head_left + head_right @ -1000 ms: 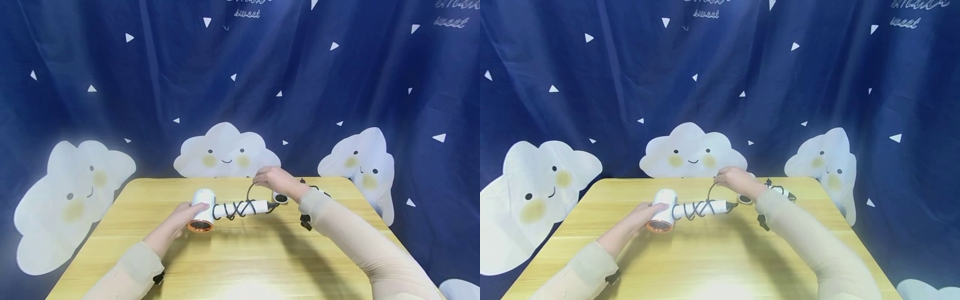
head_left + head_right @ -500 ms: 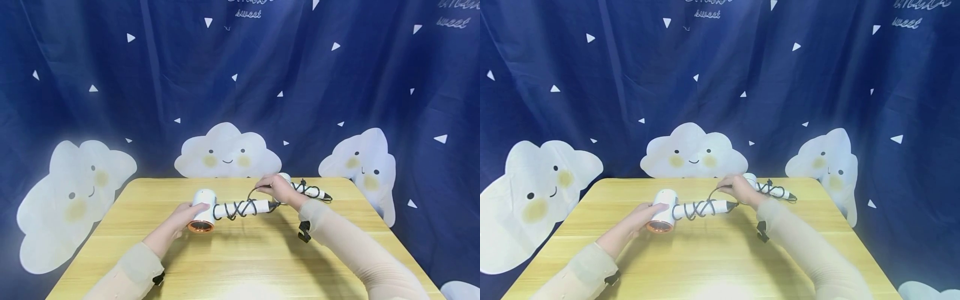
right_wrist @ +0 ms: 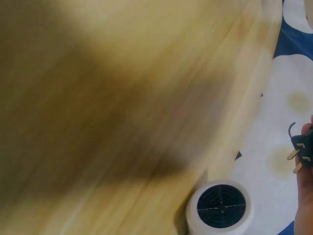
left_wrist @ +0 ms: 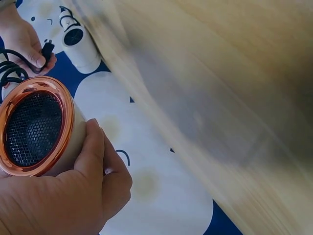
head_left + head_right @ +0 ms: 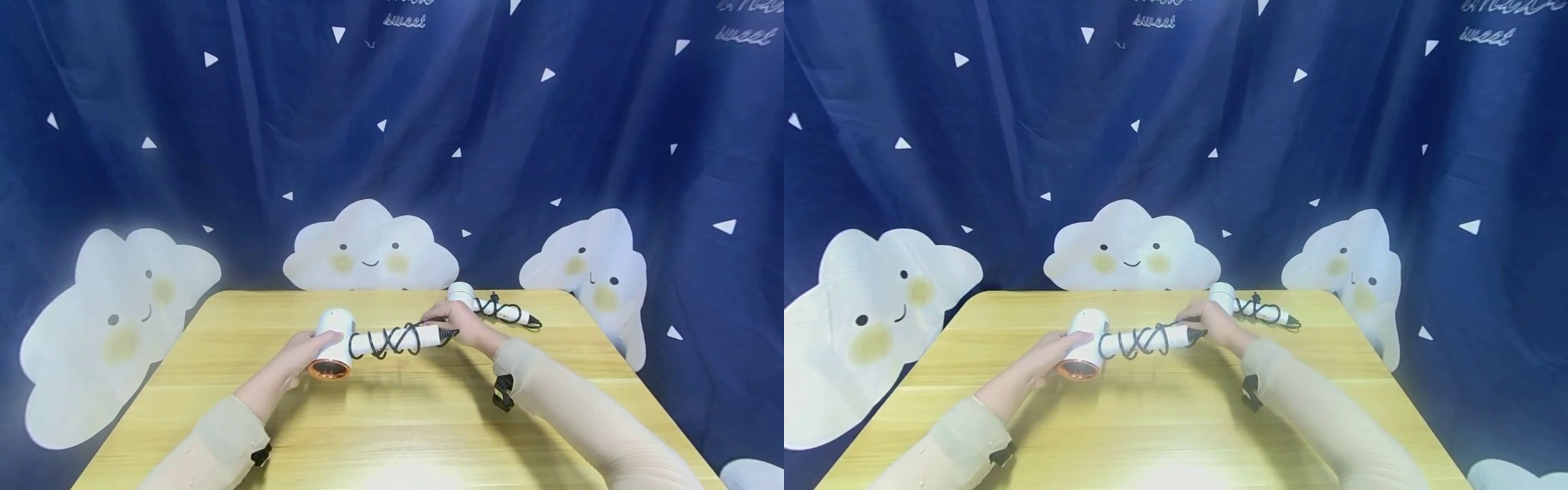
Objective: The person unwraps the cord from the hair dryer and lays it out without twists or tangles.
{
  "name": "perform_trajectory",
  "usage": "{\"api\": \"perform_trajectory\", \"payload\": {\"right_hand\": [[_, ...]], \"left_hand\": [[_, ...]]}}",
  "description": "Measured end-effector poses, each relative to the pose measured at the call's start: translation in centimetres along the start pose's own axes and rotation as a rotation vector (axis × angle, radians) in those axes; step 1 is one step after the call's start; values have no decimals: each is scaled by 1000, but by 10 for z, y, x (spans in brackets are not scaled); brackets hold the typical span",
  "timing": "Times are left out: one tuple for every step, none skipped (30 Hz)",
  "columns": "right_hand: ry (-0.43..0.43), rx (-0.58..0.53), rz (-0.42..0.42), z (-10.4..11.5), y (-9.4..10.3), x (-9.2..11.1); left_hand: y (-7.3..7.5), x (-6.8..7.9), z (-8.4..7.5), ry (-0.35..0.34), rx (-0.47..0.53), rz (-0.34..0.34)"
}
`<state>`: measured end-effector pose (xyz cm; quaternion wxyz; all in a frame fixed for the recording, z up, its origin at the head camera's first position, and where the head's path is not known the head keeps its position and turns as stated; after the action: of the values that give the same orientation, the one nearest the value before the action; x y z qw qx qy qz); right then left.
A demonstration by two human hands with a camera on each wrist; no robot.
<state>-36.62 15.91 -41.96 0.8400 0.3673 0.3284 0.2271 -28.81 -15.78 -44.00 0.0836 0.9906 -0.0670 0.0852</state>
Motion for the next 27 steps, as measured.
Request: {"api": "perform_trajectory", "payload": {"right_hand": [[7, -3, 1, 0, -1, 1], [13, -3, 0, 0, -1, 3], [11, -6, 1, 0, -2, 4], [7, -6, 1, -1, -3, 5], [0, -4, 2, -1, -5, 7], [-17, -5, 3, -1, -5, 8], [-34, -6, 4, -1, -6, 10], [-60, -17, 7, -2, -8, 11], [-86, -21, 8, -3, -9, 13], [-101, -13, 5, -2, -10, 15], [-119, -6, 2, -3, -12, 16], [-135, 1, -3, -2, -13, 18], [-147, 2, -4, -1, -14, 20], [-165, 2, -5, 0, -15, 21], [-169, 16, -7, 1, -15, 23], [-180, 19, -4, 2, -16, 24], [-199, 9, 0, 3, -17, 26], [-213, 0, 6, 4, -17, 27], [-233, -10, 17, 4, -17, 28], [-249, -24, 30, 5, -18, 30], [-259, -36, 45, 6, -18, 31], [-266, -48, 62, 7, -19, 32], [-266, -57, 79, 8, -19, 33], [-256, -56, 95, 9, -19, 34], [-245, -56, 111, 11, -20, 35], [-220, -48, 125, 13, -21, 36], [-197, -29, 134, 15, -21, 37]], "left_hand": [[0, 0, 0, 0, -1, -2], [0, 0, 0, -1, 1, -4], [0, -1, 0, -1, 3, -6], [1, -1, 0, -2, 3, -8], [1, -1, 0, -1, 5, -8], [1, -2, 0, -2, 5, -9], [1, -2, 0, -1, 7, -8], [2, -2, 0, -1, 8, -7], [2, -2, 0, 0, 7, -7], [2, -2, 1, -1, 6, -6], [2, -3, 1, -2, 7, -5], [3, -3, 1, -3, 7, -5], [3, -4, 1, -5, 7, -5], [3, -4, 1, -6, 9, -7], [4, -5, 2, -7, 11, -9], [4, -5, 2, -8, 14, -11], [4, -6, 2, -8, 16, -13], [5, -6, 2, -8, 18, -14], [5, -6, 2, -8, 19, -16], [5, -6, 2, -7, 20, -17], [6, -6, 2, -7, 21, -17], [6, -6, 3, -7, 23, -17], [6, -6, 2, -8, 24, -17], [7, -6, 2, -9, 24, -18], [7, -6, 2, -10, 25, -19], [8, -6, 3, -11, 26, -20], [8, -5, 3, -10, 25, -22]]}}
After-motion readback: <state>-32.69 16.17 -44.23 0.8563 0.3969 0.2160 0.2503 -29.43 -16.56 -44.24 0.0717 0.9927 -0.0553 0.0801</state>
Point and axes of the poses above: each hand's wrist, its own x-axis away from the middle knuckle, its own y-axis out of the back of the hand, z = x × y, the point moved 4 cm from there along -x, towards the middle knuckle, and after that the axes turned 5 degrees about -y, right-handed, at the moved point
